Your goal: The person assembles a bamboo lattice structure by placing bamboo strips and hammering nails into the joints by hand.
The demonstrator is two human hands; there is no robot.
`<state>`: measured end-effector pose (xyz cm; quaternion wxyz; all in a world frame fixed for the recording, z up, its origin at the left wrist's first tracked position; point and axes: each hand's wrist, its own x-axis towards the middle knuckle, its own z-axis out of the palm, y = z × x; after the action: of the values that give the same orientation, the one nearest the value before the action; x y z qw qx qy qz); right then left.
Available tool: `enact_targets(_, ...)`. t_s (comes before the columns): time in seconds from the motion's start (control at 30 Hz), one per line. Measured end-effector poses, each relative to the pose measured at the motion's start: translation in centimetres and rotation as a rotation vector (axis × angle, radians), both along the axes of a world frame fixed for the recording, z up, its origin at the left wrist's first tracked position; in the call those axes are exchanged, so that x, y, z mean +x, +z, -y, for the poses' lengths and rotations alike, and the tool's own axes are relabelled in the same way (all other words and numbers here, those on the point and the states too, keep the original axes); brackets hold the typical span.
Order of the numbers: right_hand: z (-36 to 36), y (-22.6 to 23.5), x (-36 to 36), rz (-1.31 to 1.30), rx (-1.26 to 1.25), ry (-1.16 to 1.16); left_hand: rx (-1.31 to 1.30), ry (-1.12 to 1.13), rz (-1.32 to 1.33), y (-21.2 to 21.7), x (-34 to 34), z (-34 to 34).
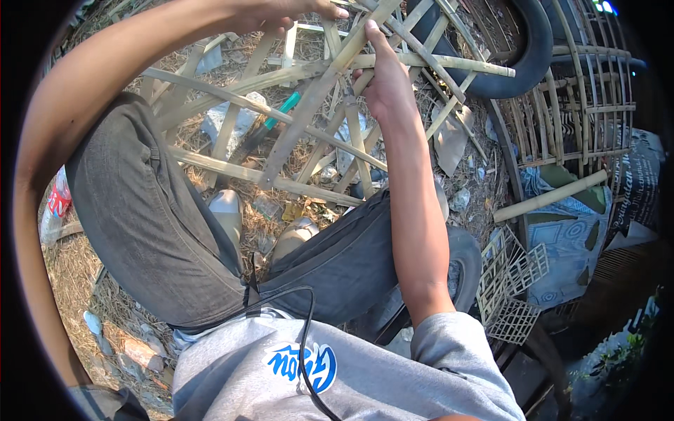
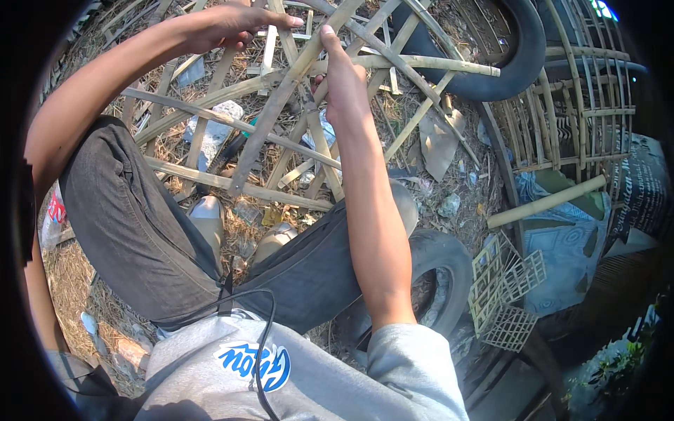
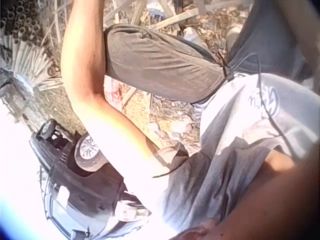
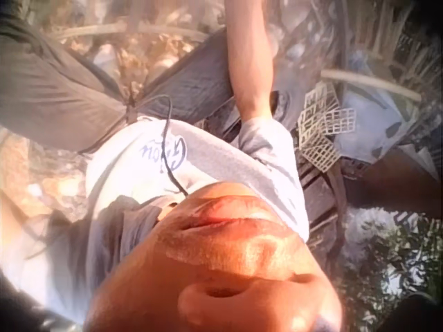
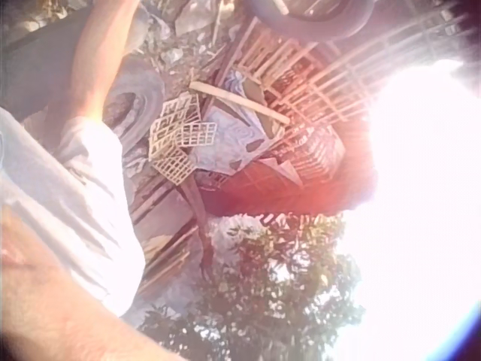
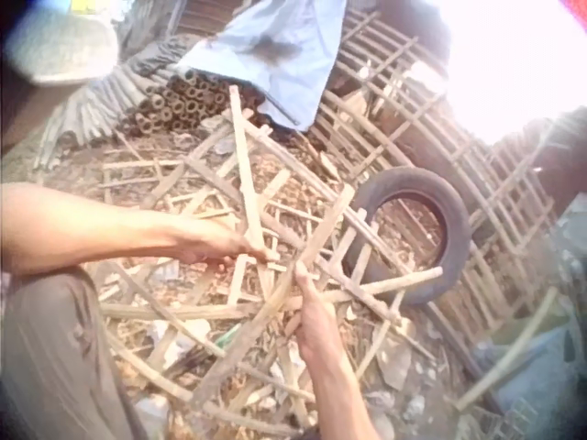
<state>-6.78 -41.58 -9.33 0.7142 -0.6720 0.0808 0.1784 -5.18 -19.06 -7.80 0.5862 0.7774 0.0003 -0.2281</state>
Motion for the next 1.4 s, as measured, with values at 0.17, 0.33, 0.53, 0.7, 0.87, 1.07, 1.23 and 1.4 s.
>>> enact_targets(0.17,0.1,-0.1,0.1,0.045,0.000,0.024,0.188,0.165,0.122,0.8,-1.1,1.3)
enact_targets(0.33,-0.4,-0.3,0.1,0.004,-0.017,0.023,0.238,0.196,0.106,1.2,-1.2,1.0)
enact_targets(0.53,0.1,-0.5,0.3,0.052,-0.003,0.010,0.253,0.174,0.139,0.8,-1.3,1.9)
enact_targets(0.7,0.2,-0.6,0.4,0.020,-0.024,-0.007,0.213,0.144,0.111,0.9,-1.2,1.5)
enact_targets(0.87,0.6,-0.9,1.0,0.012,-0.020,-0.010,0.176,0.107,0.037,0.8,0.2,0.9)
enact_targets(1.07,0.0,-1.6,1.2,0.075,-0.137,-0.074,0.102,0.101,0.047,1.2,0.0,0.7)
enact_targets(1.23,-1.0,-0.9,0.0,0.068,-0.133,-0.018,0.096,0.136,-0.024,0.8,-0.1,-0.8)
enact_targets(1.4,-0.3,-0.4,0.3,0.027,-0.142,-0.019,0.126,0.183,-0.024,1.8,-0.1,0.4)
